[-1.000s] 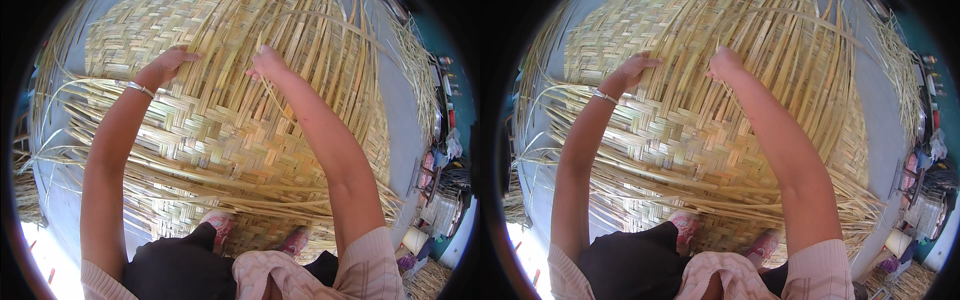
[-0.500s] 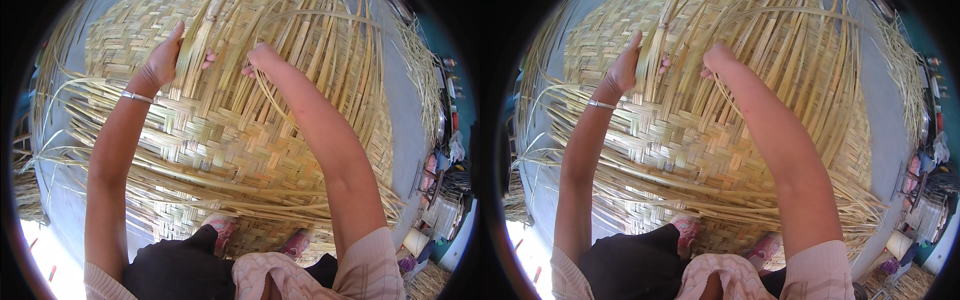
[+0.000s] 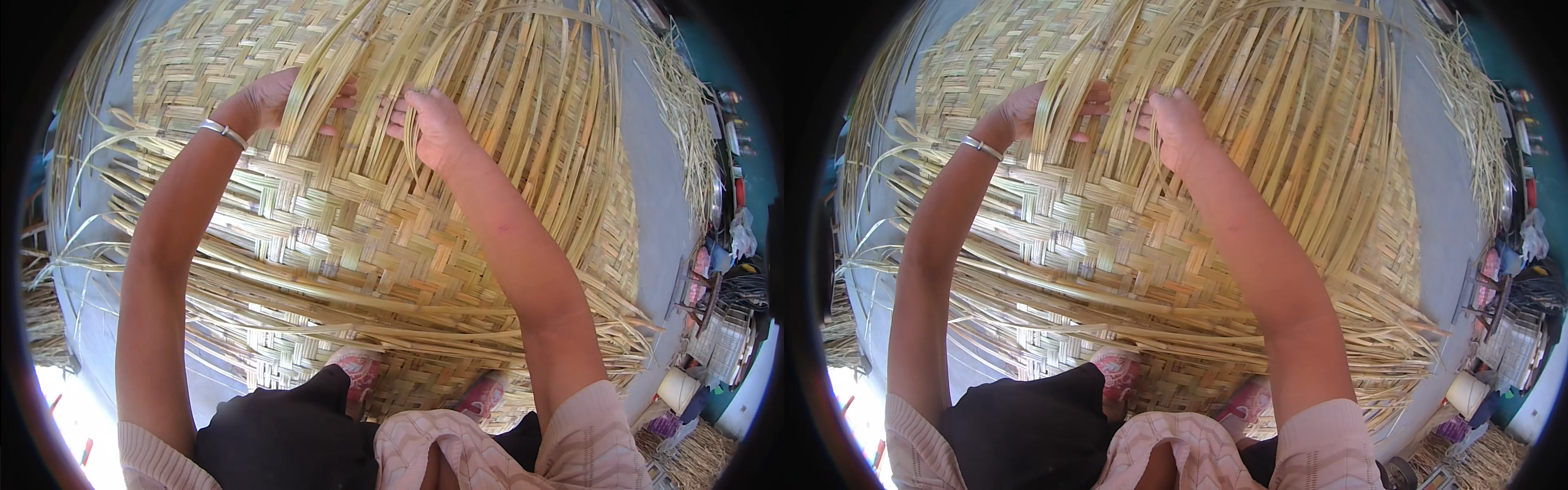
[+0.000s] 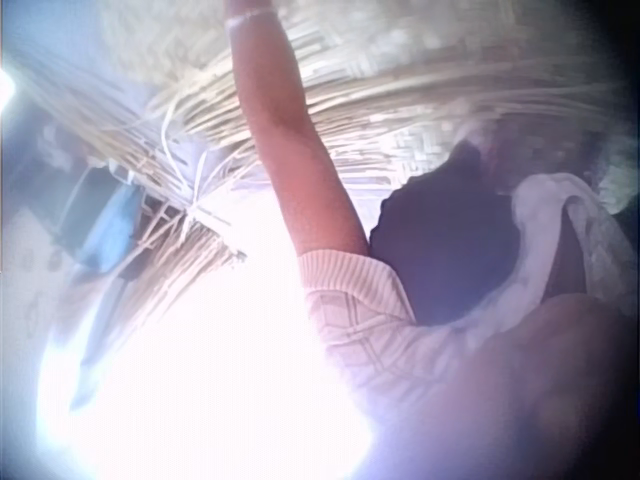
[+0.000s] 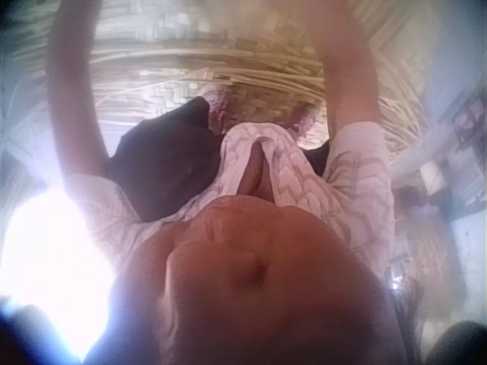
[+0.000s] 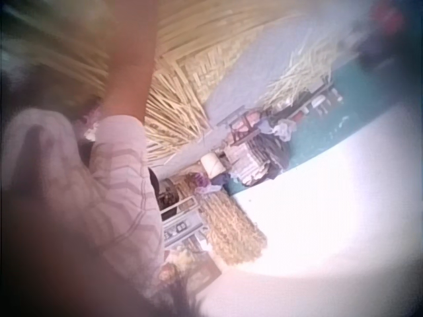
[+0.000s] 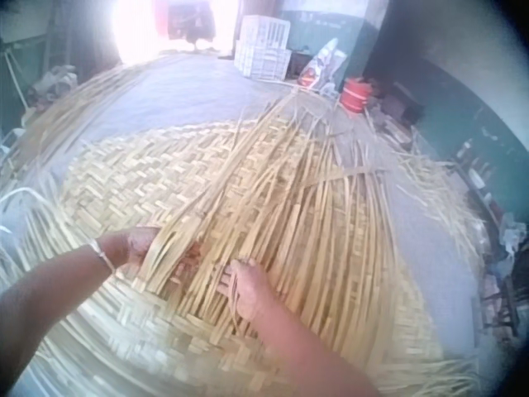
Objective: The person weaves a large flat basket using dried palm leaves. They interlace the leaves by hand, repeatedly pulling and tucking strands to form a tight pattern.
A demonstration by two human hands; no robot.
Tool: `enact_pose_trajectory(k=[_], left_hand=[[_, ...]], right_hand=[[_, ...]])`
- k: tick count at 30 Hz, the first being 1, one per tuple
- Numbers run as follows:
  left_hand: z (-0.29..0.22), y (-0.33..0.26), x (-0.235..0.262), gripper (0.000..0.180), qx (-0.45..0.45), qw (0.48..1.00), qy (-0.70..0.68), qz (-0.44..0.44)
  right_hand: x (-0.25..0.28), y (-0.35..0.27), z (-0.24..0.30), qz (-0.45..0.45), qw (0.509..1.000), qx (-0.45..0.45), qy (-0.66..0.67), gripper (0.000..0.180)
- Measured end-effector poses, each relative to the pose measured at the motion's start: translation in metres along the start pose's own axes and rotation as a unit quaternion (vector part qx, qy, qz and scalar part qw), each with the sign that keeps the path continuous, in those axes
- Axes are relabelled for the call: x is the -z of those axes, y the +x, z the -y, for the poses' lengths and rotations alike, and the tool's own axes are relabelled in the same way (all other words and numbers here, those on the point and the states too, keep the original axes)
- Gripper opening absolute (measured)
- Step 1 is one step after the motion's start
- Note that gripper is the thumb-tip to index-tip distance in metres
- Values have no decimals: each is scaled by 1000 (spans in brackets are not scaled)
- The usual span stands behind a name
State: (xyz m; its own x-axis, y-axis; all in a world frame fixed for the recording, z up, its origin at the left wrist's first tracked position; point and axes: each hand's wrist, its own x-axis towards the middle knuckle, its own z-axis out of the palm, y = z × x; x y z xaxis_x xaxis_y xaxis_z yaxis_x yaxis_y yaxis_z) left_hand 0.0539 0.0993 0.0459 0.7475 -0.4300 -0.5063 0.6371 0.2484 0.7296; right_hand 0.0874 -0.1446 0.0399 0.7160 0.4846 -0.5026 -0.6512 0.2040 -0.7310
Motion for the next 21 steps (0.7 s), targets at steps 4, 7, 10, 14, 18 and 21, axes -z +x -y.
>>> enact_pose_trajectory(k=[4,7,10,14,18,21], left_hand=[[-4,10,-5,50,4,1000,2,-11],[-12,19,-5,45,24,999,-4,21],[-14,25,1,53,28,997,2,66],[-7,34,6,51,-45,990,37,130],[-3,36,0,47,-75,997,-14,34],[-1,31,-6,41,-128,990,-20,-48]], right_hand=[[1,-3,-10,-35,996,-53,69,28],[-2,-6,-13,-27,994,-105,4,27],[-2,-7,-5,21,989,-125,-73,30],[2,-8,10,135,967,-146,-157,32],[7,-8,15,245,934,-166,-202,34],[11,-11,13,245,944,-149,-161,36]])
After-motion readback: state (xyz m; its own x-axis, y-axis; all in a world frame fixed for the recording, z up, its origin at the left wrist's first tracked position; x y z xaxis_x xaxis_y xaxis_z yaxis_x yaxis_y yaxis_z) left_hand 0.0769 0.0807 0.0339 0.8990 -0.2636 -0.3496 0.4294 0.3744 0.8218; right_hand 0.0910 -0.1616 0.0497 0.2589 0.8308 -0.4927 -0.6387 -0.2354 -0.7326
